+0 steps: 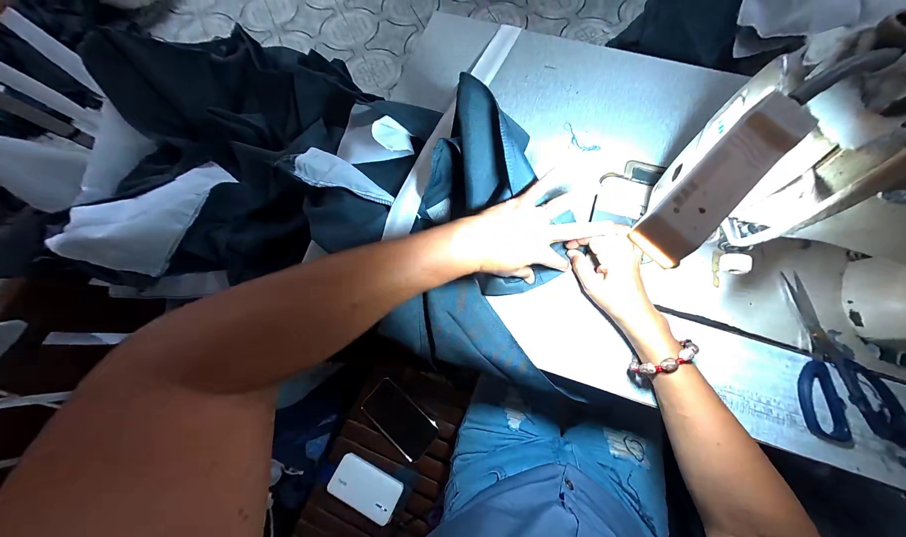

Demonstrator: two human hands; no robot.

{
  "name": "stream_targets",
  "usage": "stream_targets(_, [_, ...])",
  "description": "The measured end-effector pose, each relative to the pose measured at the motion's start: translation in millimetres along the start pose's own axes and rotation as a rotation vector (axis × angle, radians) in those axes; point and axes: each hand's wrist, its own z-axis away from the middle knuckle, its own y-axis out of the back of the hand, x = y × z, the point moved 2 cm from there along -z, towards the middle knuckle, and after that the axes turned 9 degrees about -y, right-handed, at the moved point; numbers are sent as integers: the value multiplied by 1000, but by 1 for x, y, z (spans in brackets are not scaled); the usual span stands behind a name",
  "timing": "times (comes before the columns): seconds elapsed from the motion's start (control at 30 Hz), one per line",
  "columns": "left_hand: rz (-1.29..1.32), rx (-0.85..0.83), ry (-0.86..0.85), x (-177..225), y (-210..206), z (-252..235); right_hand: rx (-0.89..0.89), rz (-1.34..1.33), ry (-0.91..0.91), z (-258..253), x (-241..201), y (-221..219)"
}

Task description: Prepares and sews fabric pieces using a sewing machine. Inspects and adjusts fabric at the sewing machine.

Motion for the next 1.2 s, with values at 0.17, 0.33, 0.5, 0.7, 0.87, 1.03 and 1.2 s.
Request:
stream_targets(0.17, [381, 135, 362, -5, -31, 1, 213, -39, -15, 5, -5, 6])
stream_targets(0.33, [557, 343, 743, 21, -61, -45, 358, 38, -48, 20, -3, 25])
stream_targets(0.5, [533, 311, 795, 27, -55, -65, 191, 239, -190, 34, -4, 24])
stream_targets(0.7, [479, 317, 755, 25, -56, -64, 99, 319, -249, 31, -1, 15])
stream_targets(0.87, [459, 287, 778, 23, -59, -66, 94, 103, -239, 32, 8, 19])
stream_targets(1.03, [457, 292, 797, 21, -64, -71, 12, 253, -377, 20, 43, 52])
stream_targets(1.2, [438, 390, 797, 21, -64, -84, 105, 427, -513, 15, 51, 54])
